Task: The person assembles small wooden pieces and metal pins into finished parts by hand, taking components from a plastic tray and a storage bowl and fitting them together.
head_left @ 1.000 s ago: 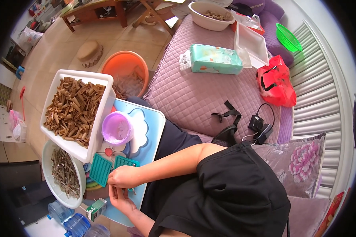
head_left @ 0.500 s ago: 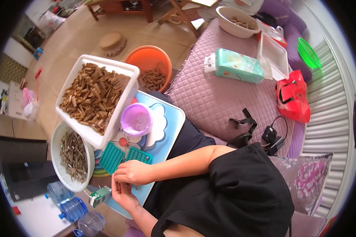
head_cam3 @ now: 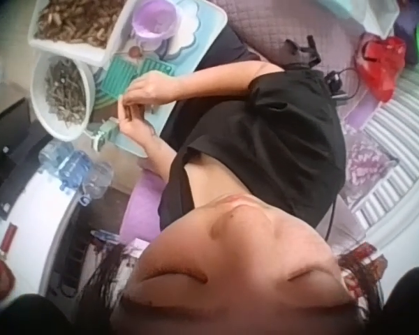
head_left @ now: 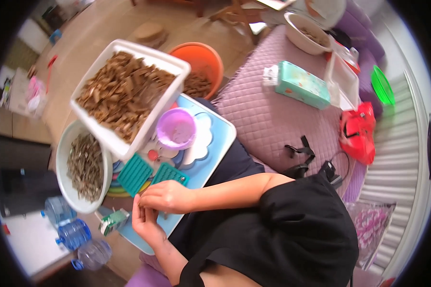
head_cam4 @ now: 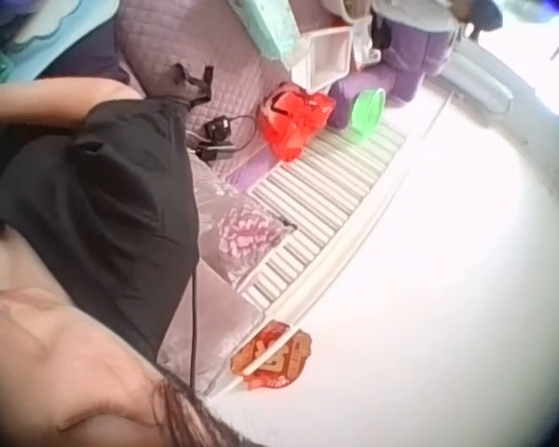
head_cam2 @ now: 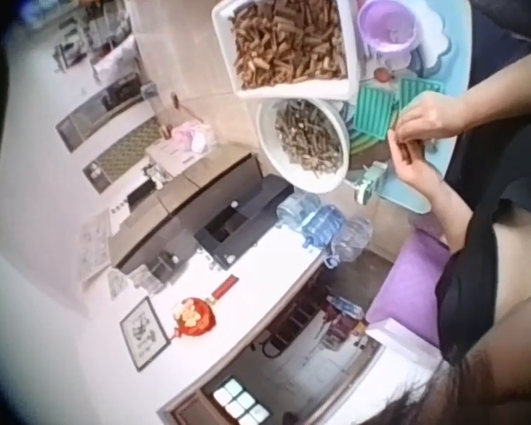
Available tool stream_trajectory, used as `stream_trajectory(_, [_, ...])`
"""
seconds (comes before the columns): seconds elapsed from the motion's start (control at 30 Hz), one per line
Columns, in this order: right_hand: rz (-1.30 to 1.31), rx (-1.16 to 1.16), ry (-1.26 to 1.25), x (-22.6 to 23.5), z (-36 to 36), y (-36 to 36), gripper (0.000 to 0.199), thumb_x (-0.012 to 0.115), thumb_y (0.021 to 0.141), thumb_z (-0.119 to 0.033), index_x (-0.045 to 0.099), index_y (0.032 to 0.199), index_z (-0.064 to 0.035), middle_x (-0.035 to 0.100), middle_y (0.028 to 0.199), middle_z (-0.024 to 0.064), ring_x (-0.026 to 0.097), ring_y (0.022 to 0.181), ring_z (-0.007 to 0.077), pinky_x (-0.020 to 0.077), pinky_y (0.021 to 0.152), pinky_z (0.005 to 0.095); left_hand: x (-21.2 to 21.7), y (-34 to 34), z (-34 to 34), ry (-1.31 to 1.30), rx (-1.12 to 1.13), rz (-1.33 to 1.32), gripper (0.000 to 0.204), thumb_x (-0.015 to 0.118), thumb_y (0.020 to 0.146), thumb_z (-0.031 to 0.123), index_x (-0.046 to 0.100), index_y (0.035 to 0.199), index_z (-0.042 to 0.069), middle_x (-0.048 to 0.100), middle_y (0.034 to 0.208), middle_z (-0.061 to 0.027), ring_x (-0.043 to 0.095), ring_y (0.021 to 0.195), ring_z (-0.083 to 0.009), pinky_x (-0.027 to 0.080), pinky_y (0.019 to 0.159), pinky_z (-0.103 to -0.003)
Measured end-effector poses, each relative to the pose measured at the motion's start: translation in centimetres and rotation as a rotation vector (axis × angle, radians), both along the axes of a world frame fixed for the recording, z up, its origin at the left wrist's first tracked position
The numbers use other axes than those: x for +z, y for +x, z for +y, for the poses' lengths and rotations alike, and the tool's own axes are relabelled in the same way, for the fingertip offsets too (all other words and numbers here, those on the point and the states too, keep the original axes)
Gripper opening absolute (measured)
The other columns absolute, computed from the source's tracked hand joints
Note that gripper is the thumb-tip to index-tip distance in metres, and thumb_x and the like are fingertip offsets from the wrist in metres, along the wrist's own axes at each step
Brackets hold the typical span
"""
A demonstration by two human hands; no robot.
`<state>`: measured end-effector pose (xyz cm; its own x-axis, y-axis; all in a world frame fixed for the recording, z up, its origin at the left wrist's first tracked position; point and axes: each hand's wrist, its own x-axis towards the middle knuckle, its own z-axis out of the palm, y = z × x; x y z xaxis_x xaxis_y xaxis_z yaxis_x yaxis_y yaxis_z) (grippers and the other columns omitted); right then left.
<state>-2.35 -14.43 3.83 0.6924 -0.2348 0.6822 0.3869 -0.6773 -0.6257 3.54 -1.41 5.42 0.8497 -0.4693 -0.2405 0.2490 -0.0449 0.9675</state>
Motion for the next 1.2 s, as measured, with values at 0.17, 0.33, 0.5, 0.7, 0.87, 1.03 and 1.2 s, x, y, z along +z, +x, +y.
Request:
stream_trajectory(0.17, [-0.014, 0.005, 0.063, 0.9, -1.0, 0.0, 0.022, 0.064, 0.065, -0.004, 0.061, 0.086, -0.0003, 0.063, 0.079, 0.0113, 0.064, 0.069, 0.0247, 0.0526, 0.057, 0.0320, -0.3, -0.4, -0.8, -0.103, -0.040, 0.032, 0.039, 0.055, 0.088, 0.000, 0.046, 0.125, -0.007, 0.060, 0.108, -0.0117, 0.059, 0.091, -0.0158, 0.049, 0.078, -0.026])
stream_trajectory(0.33, [0.133, 0.024, 0.115, 1.0, -0.7, 0.3, 0.016, 0.068, 0.068, 0.004, 0.064, 0.083, 0.0006, 0.065, 0.087, 0.0108, 0.064, 0.078, 0.0244, 0.0528, 0.067, 0.0311, -0.1, -0.6, -0.6, -0.146, -0.050, 0.063, 0.041, 0.056, 0.086, -0.005, 0.046, 0.125, -0.006, 0.060, 0.110, -0.0111, 0.059, 0.095, -0.0136, 0.050, 0.083, -0.027])
stream_trajectory(0.5, [0.238, 0.062, 0.173, 2.2, -0.3, 0.5, 0.014, 0.070, 0.068, 0.004, 0.064, 0.080, 0.0012, 0.065, 0.089, 0.0101, 0.064, 0.080, 0.0214, 0.0523, 0.069, 0.0289, -0.5, -1.0, -0.2, -0.151, -0.014, -0.098, 0.041, 0.057, 0.084, -0.007, 0.050, 0.124, -0.002, 0.062, 0.106, -0.0095, 0.060, 0.094, -0.0120, 0.050, 0.081, -0.025])
stream_trajectory(0.7, [0.472, 0.321, 1.004, 0.9, -1.3, -0.1, 0.013, 0.066, 0.074, 0.008, 0.061, 0.082, -0.0008, 0.054, 0.117, 0.0126, 0.059, 0.093, 0.0190, 0.0508, 0.080, 0.0312, -0.1, -2.0, -0.8, 0.012, -0.006, -0.383, 0.038, 0.058, 0.083, -0.007, 0.053, 0.121, 0.000, 0.064, 0.104, -0.0128, 0.063, 0.093, -0.0142, 0.051, 0.077, -0.026])
stream_trajectory(0.87, [0.552, 0.673, 1.617, 2.0, -1.5, 0.7, 0.040, 0.068, 0.079, -0.006, 0.049, 0.114, -0.0044, 0.054, 0.118, 0.0118, 0.058, 0.102, 0.0206, 0.0498, 0.085, 0.0339, -0.6, -2.3, -0.3, -0.193, -0.007, -0.385, 0.037, 0.056, 0.085, -0.005, 0.052, 0.121, -0.002, 0.063, 0.108, -0.0137, 0.061, 0.098, -0.0165, 0.050, 0.080, -0.026])
stream_trajectory(1.03, [0.613, 0.781, 1.495, 1.0, -1.3, 0.4, 0.036, 0.066, 0.082, -0.012, 0.051, 0.114, -0.0045, 0.058, 0.111, 0.0088, 0.058, 0.098, 0.0182, 0.0493, 0.083, 0.0332, -0.8, -2.0, 1.0, -0.528, -0.062, 0.064, 0.034, 0.053, 0.088, -0.002, 0.052, 0.122, -0.002, 0.059, 0.114, -0.0146, 0.057, 0.107, -0.0182, 0.044, 0.093, -0.027])
stream_trajectory(1.2, [0.620, 0.740, 1.422, 1.7, -1.2, 1.1, 0.030, 0.064, 0.084, -0.011, 0.052, 0.111, -0.0033, 0.058, 0.101, 0.0035, 0.057, 0.093, 0.0135, 0.0474, 0.082, 0.0300, -1.1, -1.0, 1.3, -0.623, -0.041, 0.343, 0.033, 0.057, 0.086, 0.001, 0.056, 0.118, 0.003, 0.061, 0.113, -0.0118, 0.059, 0.101, -0.0202, 0.049, 0.087, -0.034])
